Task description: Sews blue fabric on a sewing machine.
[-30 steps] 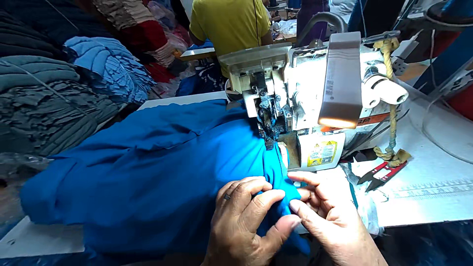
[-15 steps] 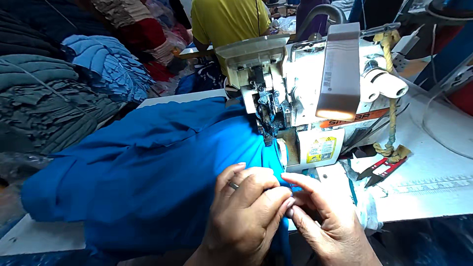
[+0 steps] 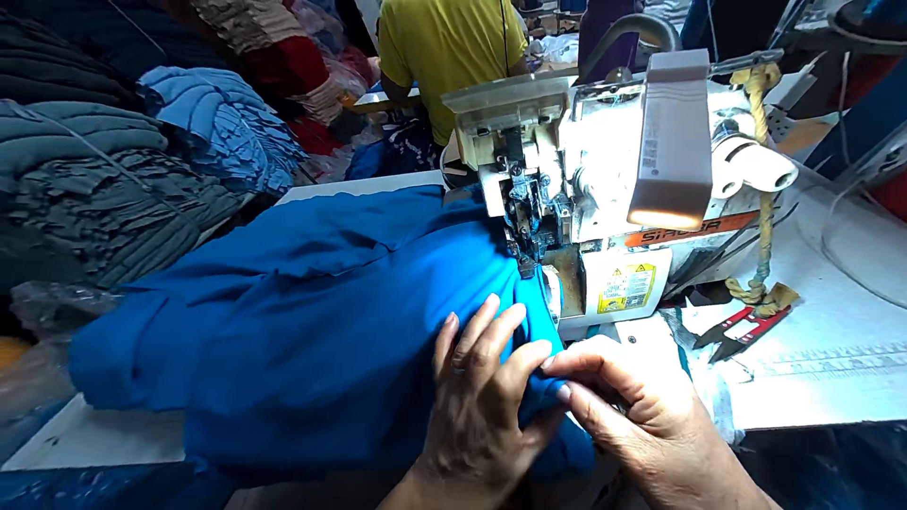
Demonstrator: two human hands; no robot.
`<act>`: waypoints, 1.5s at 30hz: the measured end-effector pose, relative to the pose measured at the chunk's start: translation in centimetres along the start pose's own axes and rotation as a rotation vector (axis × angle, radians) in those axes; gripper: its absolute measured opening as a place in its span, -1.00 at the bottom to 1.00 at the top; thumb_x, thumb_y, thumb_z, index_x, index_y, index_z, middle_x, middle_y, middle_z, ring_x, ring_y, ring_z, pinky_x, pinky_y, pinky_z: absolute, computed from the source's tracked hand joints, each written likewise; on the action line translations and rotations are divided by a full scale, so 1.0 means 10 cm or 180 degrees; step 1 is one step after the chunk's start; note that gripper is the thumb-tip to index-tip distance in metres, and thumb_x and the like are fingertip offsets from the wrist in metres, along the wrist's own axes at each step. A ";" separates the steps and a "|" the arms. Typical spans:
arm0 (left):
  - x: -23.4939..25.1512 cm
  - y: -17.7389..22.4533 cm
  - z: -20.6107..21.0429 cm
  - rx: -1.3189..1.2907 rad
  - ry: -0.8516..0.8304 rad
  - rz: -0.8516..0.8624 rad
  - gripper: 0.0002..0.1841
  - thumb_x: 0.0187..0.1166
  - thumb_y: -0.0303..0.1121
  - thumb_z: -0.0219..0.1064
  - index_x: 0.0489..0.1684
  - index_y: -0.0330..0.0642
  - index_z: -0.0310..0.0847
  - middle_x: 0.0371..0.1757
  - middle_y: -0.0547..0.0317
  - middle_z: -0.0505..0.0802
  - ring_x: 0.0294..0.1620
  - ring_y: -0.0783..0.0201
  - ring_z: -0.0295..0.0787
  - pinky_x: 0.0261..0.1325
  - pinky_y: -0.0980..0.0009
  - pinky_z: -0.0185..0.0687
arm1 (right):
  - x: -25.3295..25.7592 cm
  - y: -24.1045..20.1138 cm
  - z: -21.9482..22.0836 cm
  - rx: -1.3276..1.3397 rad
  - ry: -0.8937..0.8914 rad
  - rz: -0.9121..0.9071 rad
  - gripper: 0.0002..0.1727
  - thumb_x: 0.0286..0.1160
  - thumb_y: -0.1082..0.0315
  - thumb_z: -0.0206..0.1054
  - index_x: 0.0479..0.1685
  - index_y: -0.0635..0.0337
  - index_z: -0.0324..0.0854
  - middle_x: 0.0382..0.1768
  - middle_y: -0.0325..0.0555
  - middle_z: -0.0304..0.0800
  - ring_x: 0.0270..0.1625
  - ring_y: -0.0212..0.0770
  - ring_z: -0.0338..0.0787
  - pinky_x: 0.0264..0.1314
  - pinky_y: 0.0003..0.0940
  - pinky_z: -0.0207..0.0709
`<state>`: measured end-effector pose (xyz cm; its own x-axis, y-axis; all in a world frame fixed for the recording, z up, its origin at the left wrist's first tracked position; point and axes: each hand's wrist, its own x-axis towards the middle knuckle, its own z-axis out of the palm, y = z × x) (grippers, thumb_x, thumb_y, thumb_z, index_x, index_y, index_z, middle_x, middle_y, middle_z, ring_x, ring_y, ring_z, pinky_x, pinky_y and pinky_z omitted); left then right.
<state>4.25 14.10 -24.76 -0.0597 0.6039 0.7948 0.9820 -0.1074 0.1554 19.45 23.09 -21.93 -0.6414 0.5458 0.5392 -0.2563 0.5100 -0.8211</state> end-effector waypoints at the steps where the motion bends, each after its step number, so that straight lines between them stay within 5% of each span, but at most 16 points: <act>1: 0.00 -0.03 0.02 0.0127 0.0013 0.0054 -0.69 0.69 0.02 0.21 0.19 0.12 0.40 0.51 0.17 0.61 0.76 0.18 0.29 0.81 -0.02 -0.06 | 0.02 0.00 -0.02 -0.0304 -0.0036 -0.0188 -0.83 0.63 0.41 0.26 -0.09 0.26 0.76 -0.27 -0.18 0.88 -0.18 -0.62 0.79 -0.03 -0.78 0.61; 5: 0.09 -0.11 -0.08 -0.0042 0.0069 0.0265 -0.89 0.69 -0.37 0.12 -0.10 0.04 0.58 0.23 0.22 0.82 0.57 0.28 0.56 0.79 0.07 0.13 | 0.10 0.02 -0.18 -0.1709 -0.0177 -0.1119 -0.80 0.68 0.35 0.21 -0.21 0.11 0.77 -0.40 -0.22 0.82 -0.27 -0.49 0.77 -0.18 -0.73 0.55; 8: 0.14 -0.15 -0.18 -0.0198 -0.0033 0.0476 -0.82 0.74 -0.41 0.08 -0.17 0.02 0.63 0.05 0.26 0.91 0.39 0.36 0.72 0.73 0.21 0.27 | 0.14 0.00 -0.31 -0.2258 -0.0312 -0.1476 -0.75 0.73 0.31 0.15 -0.25 0.04 0.75 -0.53 -0.25 0.71 -0.43 -0.41 0.68 -0.38 -0.64 0.45; 12: 0.15 -0.19 -0.27 -0.0307 -0.0112 0.0656 -0.78 0.77 -0.41 0.05 -0.16 0.02 0.66 -0.07 0.31 0.90 0.22 0.43 0.79 0.67 0.30 0.33 | 0.14 -0.03 -0.41 -0.2381 -0.0497 -0.1597 -0.78 0.74 0.35 0.15 -0.21 0.05 0.71 -0.42 -0.19 0.82 -0.32 -0.33 0.78 -0.26 -0.59 0.55; 18: 0.22 -0.33 -0.34 -0.0201 -0.0208 0.0628 -0.74 0.78 -0.40 0.07 -0.21 0.04 0.72 -0.06 0.32 0.91 0.23 0.43 0.78 0.69 0.26 0.29 | 0.22 0.02 -0.31 -0.2351 -0.0615 -0.1415 -0.79 0.71 0.40 0.17 -0.20 0.05 0.73 -0.26 -0.15 0.86 -0.14 -0.30 0.82 -0.14 -0.57 0.58; 23: 0.56 -0.34 -0.38 -0.0252 -0.0613 0.0174 -0.71 0.42 -0.66 0.22 -0.31 -0.19 0.91 -0.11 0.09 0.97 0.18 0.20 0.89 0.54 0.11 0.48 | 0.45 0.23 -0.20 -0.2525 -0.0143 -0.1187 -0.74 0.65 0.23 0.17 -0.27 -0.06 0.81 -0.44 -0.34 0.60 -0.38 -0.49 0.59 -0.41 -0.68 0.40; 29: 0.78 -0.73 -0.23 -0.0317 -0.0959 0.0025 -0.64 0.45 -0.64 0.20 -0.05 -0.09 0.92 0.11 0.13 0.94 0.26 0.13 0.86 0.50 -0.31 0.42 | 0.54 0.24 -0.17 -0.2856 -0.0112 -0.0734 -0.54 0.72 -0.01 0.02 -0.06 -0.05 0.87 -0.51 -0.34 0.54 -0.46 -0.38 0.56 -0.51 -0.50 0.33; 32: 0.85 -0.86 -0.16 -0.0301 -0.1048 -0.0089 -0.56 0.44 -0.74 0.13 0.03 -0.14 0.90 0.20 0.06 0.91 0.35 0.05 0.81 0.44 -0.15 0.52 | 0.48 0.22 -0.17 -0.2788 -0.0106 -0.0590 -0.53 0.72 -0.02 0.02 -0.03 -0.05 0.86 -0.51 -0.36 0.55 -0.48 -0.40 0.58 -0.53 -0.51 0.36; 35: 0.71 -1.30 0.25 0.0020 0.0027 0.0498 -0.59 0.45 -0.60 0.13 -0.11 0.08 0.90 0.04 0.28 0.94 0.10 0.34 0.88 0.16 0.43 0.74 | 0.42 0.19 -0.19 -0.2648 -0.0132 -0.0441 -0.56 0.74 -0.02 0.01 0.00 -0.10 0.83 -0.46 -0.40 0.66 -0.42 -0.44 0.66 -0.47 -0.49 0.44; 38: 0.83 -0.78 -0.30 0.0118 -0.1005 -0.0671 -0.58 0.43 -0.83 0.18 0.07 -0.28 0.86 0.18 -0.11 0.89 0.24 -0.01 0.84 0.32 0.12 0.66 | 0.36 0.11 -0.19 -0.2620 -0.0186 -0.0324 -0.60 0.69 0.04 0.08 0.09 -0.03 0.82 -0.42 -0.33 0.71 -0.42 -0.40 0.69 -0.44 -0.49 0.50; 41: 0.63 -0.63 -0.46 0.0517 -0.0859 -0.0729 -0.60 0.33 -0.82 0.26 0.00 -0.27 0.87 -0.03 -0.15 0.90 -0.01 -0.08 0.90 0.00 -0.01 0.79 | 0.29 0.05 -0.21 -0.2413 -0.0231 -0.0375 -0.63 0.68 0.12 0.15 0.09 0.07 0.84 -0.43 -0.25 0.81 -0.42 -0.41 0.74 -0.37 -0.53 0.56; 43: 0.47 -0.47 -0.59 0.0685 -0.0779 -0.0729 -0.62 0.29 -0.72 0.27 -0.03 -0.23 0.89 -0.31 -0.04 0.82 -0.36 0.01 0.82 -0.38 0.08 0.73 | 0.25 0.09 -0.21 -0.2167 -0.0260 -0.0501 -0.62 0.72 0.08 0.11 0.02 0.02 0.83 -0.44 -0.36 0.72 -0.41 -0.59 0.66 -0.36 -0.72 0.49; 45: 0.32 -0.30 -0.71 0.0619 -0.0809 -0.0719 -0.62 0.25 -0.57 0.19 -0.05 -0.19 0.88 -0.44 0.09 0.76 -0.51 0.12 0.74 -0.54 0.16 0.65 | 0.23 0.04 -0.17 -0.1838 -0.0450 -0.0434 -0.61 0.76 0.08 0.11 0.07 0.08 0.82 -0.39 -0.29 0.79 -0.35 -0.56 0.70 -0.26 -0.70 0.55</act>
<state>-0.16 10.74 -18.49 -0.2559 0.7743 0.5788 0.9663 0.1875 0.1764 19.15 25.66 -20.71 -0.7303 0.3770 0.5697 0.0654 0.8687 -0.4909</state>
